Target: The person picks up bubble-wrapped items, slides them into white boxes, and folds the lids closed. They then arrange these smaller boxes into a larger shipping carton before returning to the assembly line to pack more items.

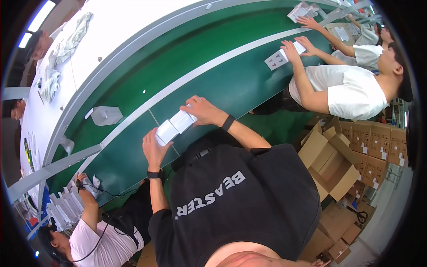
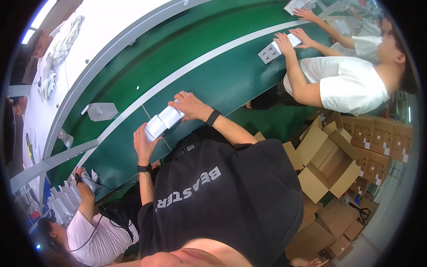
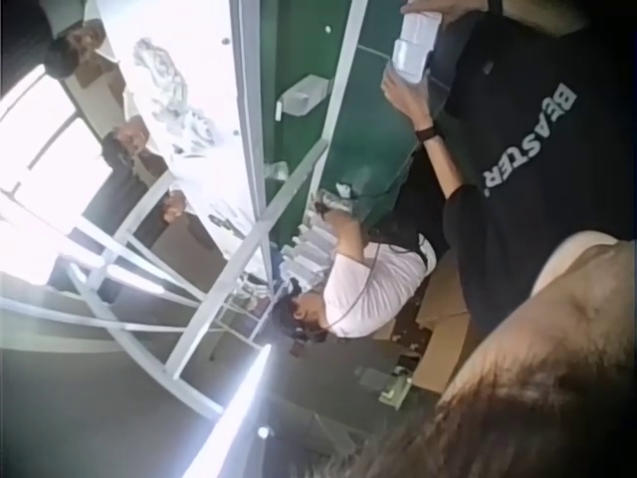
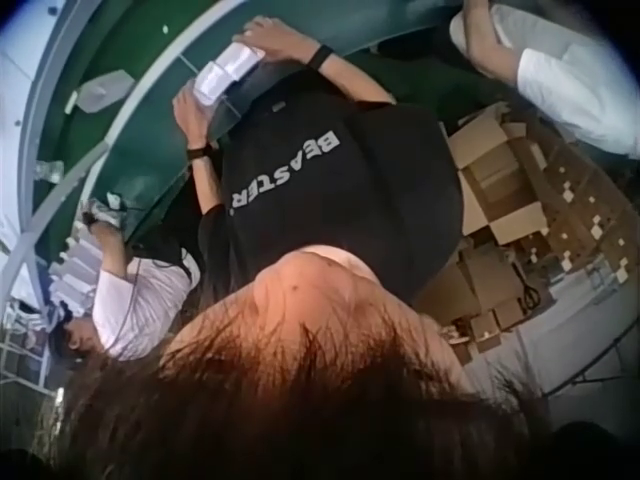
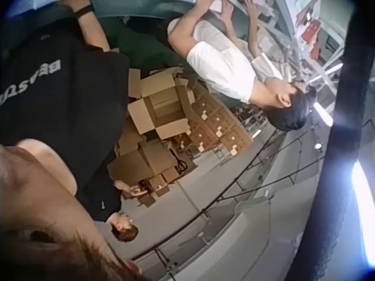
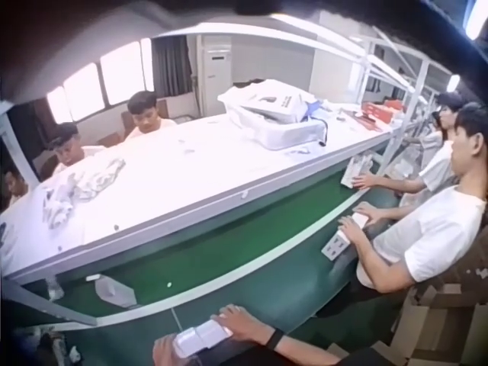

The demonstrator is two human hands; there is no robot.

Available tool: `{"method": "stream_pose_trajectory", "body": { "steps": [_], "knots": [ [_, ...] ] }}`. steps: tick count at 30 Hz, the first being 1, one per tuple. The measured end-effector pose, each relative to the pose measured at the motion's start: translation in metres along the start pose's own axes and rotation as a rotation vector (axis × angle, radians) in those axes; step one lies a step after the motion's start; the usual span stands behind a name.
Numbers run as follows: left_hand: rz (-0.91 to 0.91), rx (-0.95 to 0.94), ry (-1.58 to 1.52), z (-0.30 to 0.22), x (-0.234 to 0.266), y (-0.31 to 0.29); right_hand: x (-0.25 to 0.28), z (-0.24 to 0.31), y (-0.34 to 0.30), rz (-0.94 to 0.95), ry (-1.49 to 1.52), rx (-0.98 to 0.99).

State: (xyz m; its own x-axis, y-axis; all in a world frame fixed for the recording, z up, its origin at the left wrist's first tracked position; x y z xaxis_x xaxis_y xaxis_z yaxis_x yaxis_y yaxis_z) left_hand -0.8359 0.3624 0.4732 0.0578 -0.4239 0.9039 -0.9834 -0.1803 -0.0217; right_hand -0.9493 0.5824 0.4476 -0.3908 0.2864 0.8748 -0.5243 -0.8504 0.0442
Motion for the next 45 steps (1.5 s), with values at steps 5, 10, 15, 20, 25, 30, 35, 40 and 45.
{"method": "stream_pose_trajectory", "body": {
  "steps": [5, 10, 15, 20, 25, 30, 35, 40, 45],
  "knots": [
    [0.07, -0.011, 0.048, -0.005, -0.014, 0.018, 0.01, -0.012, -0.009, -0.033, 0.033, -0.045],
    [0.113, 0.039, 0.12, -0.003, -0.018, 0.028, 0.018, -0.008, -0.003, 0.014, -0.085, -0.065],
    [0.107, 0.025, 0.231, -0.005, -0.013, 0.021, 0.029, -0.011, -0.009, -0.069, -0.199, -0.039],
    [0.097, 0.092, 0.152, -0.012, -0.02, 0.022, 0.02, -0.021, -0.017, -0.081, 0.0, -0.019],
    [0.106, 0.052, 0.092, -0.017, -0.019, 0.024, 0.026, -0.026, -0.018, -0.075, 0.045, -0.018],
    [0.157, 0.022, 0.078, -0.026, -0.02, 0.03, 0.032, -0.029, -0.026, -0.118, 0.027, -0.038],
    [0.143, 0.05, 0.106, -0.028, -0.027, 0.031, 0.025, -0.038, -0.032, -0.137, 0.036, -0.027],
    [0.157, 0.057, 0.122, -0.028, -0.03, 0.031, 0.029, -0.033, -0.041, -0.091, 0.032, -0.035],
    [0.14, 0.054, 0.121, -0.028, -0.028, 0.029, 0.076, -0.045, -0.044, -0.312, 0.166, -0.023]
  ]
}}
Point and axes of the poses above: each hand's wrist, its own y-axis towards the middle knuckle, its own x-axis out of the back of the hand, z = x × y, the point moved 5 cm from there along y, towards the middle knuckle, and after that the axes turned 9 degrees about x, right-handed, at the moved point
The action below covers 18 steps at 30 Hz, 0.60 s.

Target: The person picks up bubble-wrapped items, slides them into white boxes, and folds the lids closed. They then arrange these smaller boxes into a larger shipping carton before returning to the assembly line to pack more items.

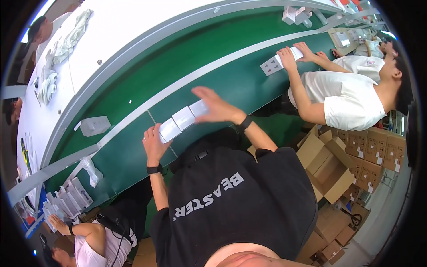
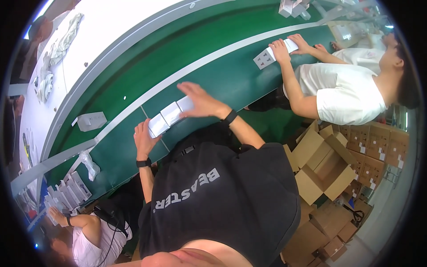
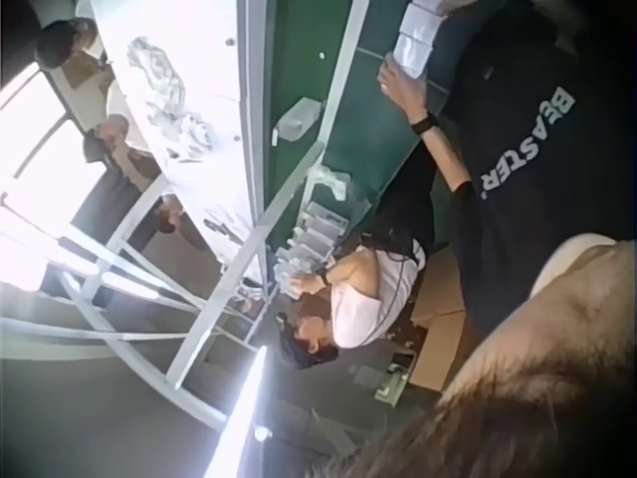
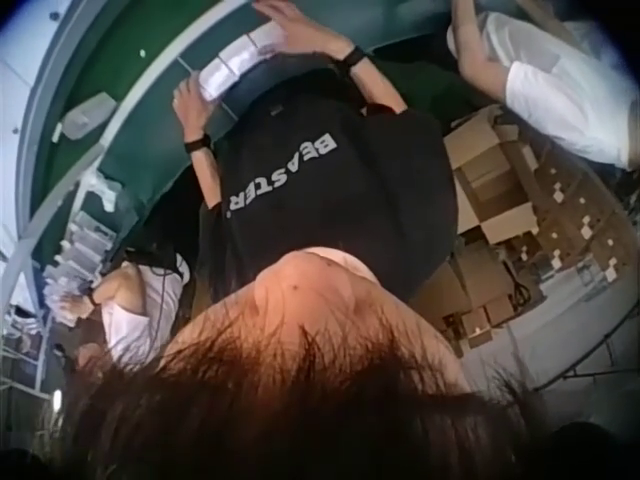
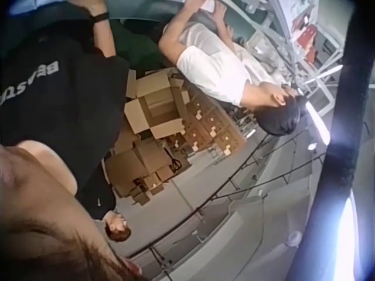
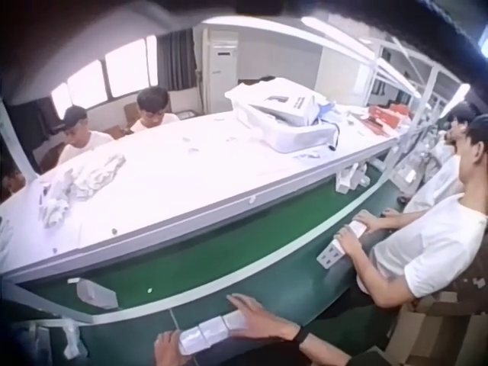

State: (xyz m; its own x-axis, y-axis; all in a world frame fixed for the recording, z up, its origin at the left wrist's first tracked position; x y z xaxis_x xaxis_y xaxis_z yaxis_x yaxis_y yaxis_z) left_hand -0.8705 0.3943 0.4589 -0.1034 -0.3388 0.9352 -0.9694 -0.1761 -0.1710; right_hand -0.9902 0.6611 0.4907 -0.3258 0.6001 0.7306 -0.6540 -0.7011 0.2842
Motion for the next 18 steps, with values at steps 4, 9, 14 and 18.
{"method": "stream_pose_trajectory", "body": {
  "steps": [4, 9, 14, 18],
  "knots": [
    [-0.006, -0.004, -0.01, -0.004, -0.004, -0.001, 0.069, -0.091, -0.012, -0.137, -0.381, -0.191],
    [0.006, -0.007, -0.002, -0.006, -0.003, 0.001, 0.144, -0.216, -0.057, -0.027, -1.093, -0.577],
    [-0.029, -0.011, 0.01, 0.001, -0.005, 0.0, 0.154, -0.281, -0.099, 0.521, -1.375, -0.685],
    [-0.05, -0.007, 0.002, -0.001, -0.006, -0.005, 0.143, -0.278, -0.107, 0.686, -1.71, -0.436]
  ]
}}
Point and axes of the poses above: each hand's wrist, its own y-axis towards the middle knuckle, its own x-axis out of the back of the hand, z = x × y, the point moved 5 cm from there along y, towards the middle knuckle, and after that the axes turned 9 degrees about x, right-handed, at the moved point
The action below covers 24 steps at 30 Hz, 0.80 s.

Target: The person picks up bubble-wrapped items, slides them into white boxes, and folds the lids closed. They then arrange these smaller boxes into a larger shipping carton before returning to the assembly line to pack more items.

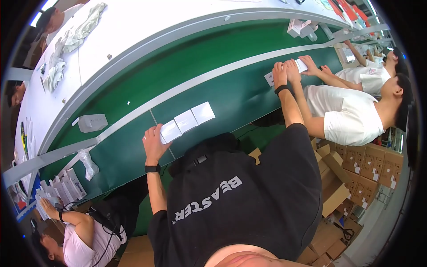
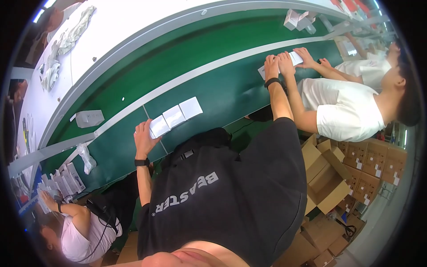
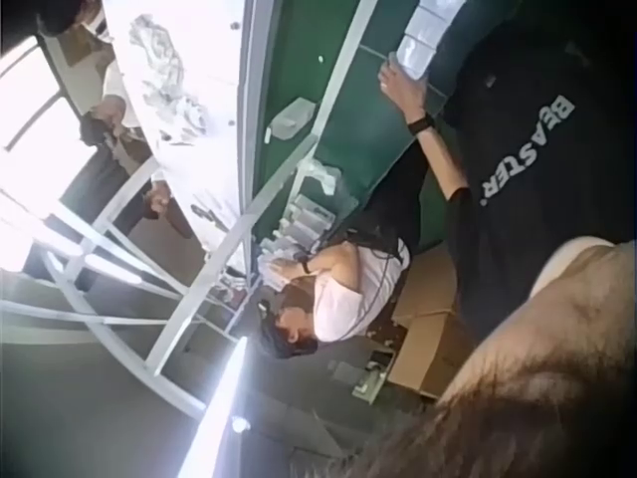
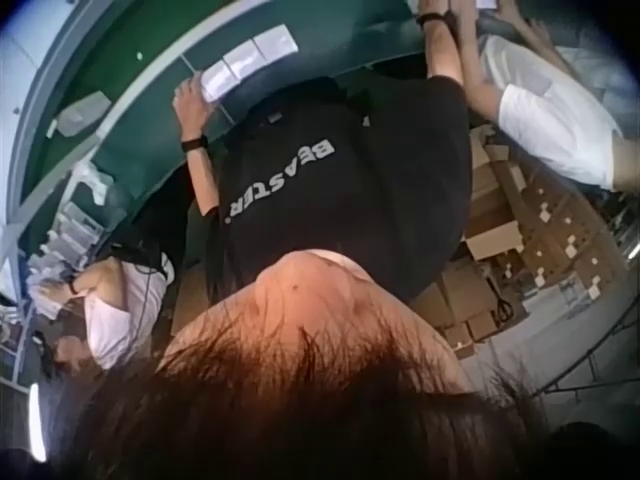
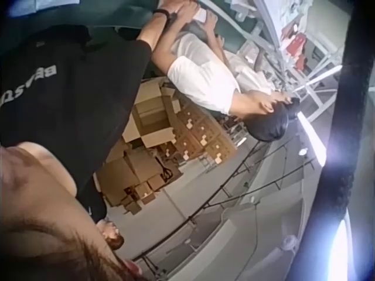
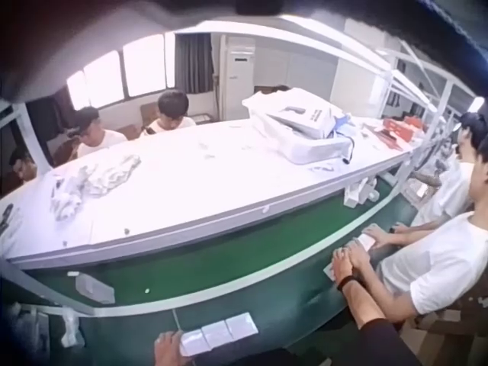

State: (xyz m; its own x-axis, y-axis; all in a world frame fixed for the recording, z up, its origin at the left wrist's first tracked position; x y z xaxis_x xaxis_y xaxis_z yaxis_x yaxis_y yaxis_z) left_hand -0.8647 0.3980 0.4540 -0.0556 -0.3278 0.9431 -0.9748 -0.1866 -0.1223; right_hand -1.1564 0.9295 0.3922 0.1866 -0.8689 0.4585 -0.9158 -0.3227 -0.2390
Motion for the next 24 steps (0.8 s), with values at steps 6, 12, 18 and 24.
{"method": "stream_pose_trajectory", "body": {
  "steps": [6, 12, 18, 24],
  "knots": [
    [0.013, -0.013, 0.013, -0.006, 0.001, 0.007, -0.046, -0.028, -0.012, -0.213, 0.289, 0.024],
    [0.044, 0.027, -0.017, -0.007, 0.002, 0.002, -0.064, -0.054, -0.001, -0.401, 0.67, 0.113],
    [0.041, 0.026, -0.009, -0.006, 0.001, 0.003, -0.018, -0.028, -0.003, -0.356, 0.459, 0.215],
    [0.027, -0.001, 0.02, -0.006, -0.004, 0.005, 0.048, -0.017, -0.013, -0.184, 0.662, 0.394]
  ]
}}
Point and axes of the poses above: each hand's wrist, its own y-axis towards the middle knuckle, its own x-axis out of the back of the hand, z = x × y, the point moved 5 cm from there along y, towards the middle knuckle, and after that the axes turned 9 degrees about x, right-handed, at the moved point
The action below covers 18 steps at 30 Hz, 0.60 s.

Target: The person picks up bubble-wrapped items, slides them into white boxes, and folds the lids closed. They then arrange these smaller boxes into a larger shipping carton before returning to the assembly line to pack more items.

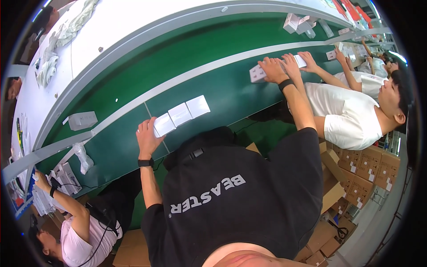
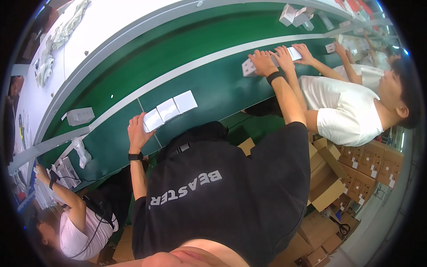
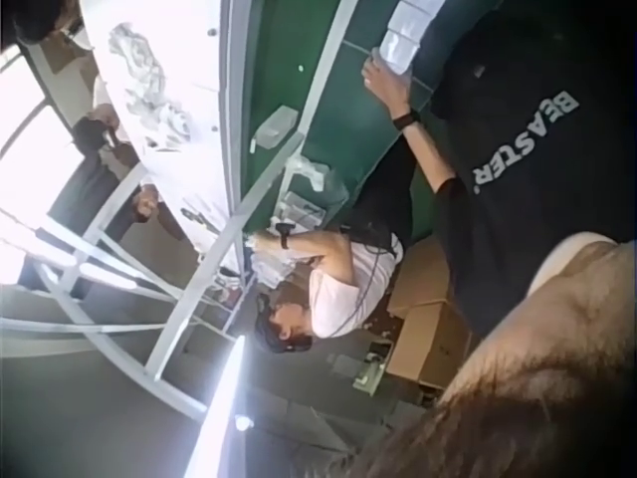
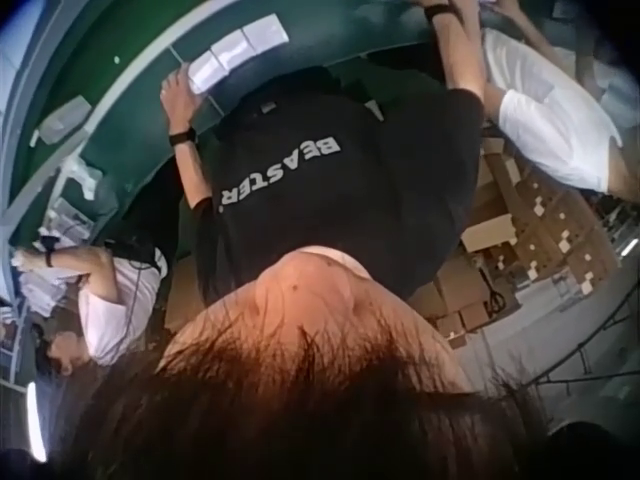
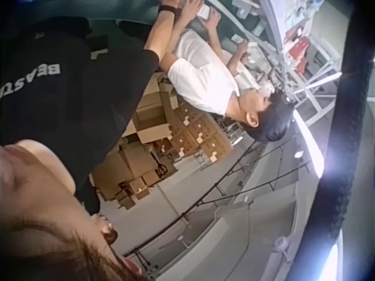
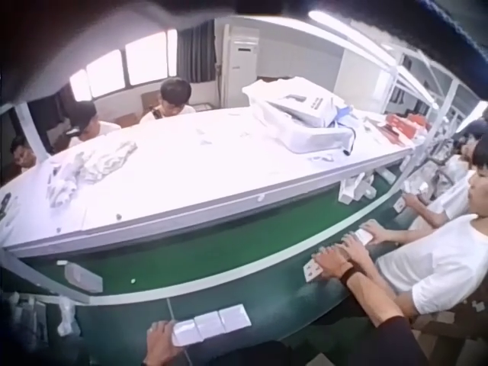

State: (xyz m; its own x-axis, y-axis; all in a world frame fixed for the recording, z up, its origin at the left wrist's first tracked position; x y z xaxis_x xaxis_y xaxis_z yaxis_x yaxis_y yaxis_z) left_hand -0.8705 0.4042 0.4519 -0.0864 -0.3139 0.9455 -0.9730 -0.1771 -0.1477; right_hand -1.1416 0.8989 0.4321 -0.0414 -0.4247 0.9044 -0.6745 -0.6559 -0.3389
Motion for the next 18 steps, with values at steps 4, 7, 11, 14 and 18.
{"method": "stream_pose_trajectory", "body": {
  "steps": [4, 7, 11, 14, 18],
  "knots": [
    [0.007, 0.002, 0.009, -0.001, 0.0, 0.002, 0.004, 0.007, 0.017, -0.184, 0.584, -0.213],
    [0.006, 0.002, 0.0, -0.001, -0.001, 0.002, 0.015, 0.04, 0.017, -0.221, 0.529, -0.128],
    [0.038, 0.028, -0.018, -0.003, 0.0, 0.003, 0.031, 0.08, 0.014, -0.221, 0.484, 0.017],
    [0.047, 0.046, -0.026, -0.003, 0.001, 0.002, 0.05, 0.119, 0.015, -0.221, 0.572, 0.14],
    [-0.076, -0.04, 0.075, -0.013, 0.012, -0.001, 0.082, 0.192, 0.029, -0.274, 0.697, 0.313]
  ]
}}
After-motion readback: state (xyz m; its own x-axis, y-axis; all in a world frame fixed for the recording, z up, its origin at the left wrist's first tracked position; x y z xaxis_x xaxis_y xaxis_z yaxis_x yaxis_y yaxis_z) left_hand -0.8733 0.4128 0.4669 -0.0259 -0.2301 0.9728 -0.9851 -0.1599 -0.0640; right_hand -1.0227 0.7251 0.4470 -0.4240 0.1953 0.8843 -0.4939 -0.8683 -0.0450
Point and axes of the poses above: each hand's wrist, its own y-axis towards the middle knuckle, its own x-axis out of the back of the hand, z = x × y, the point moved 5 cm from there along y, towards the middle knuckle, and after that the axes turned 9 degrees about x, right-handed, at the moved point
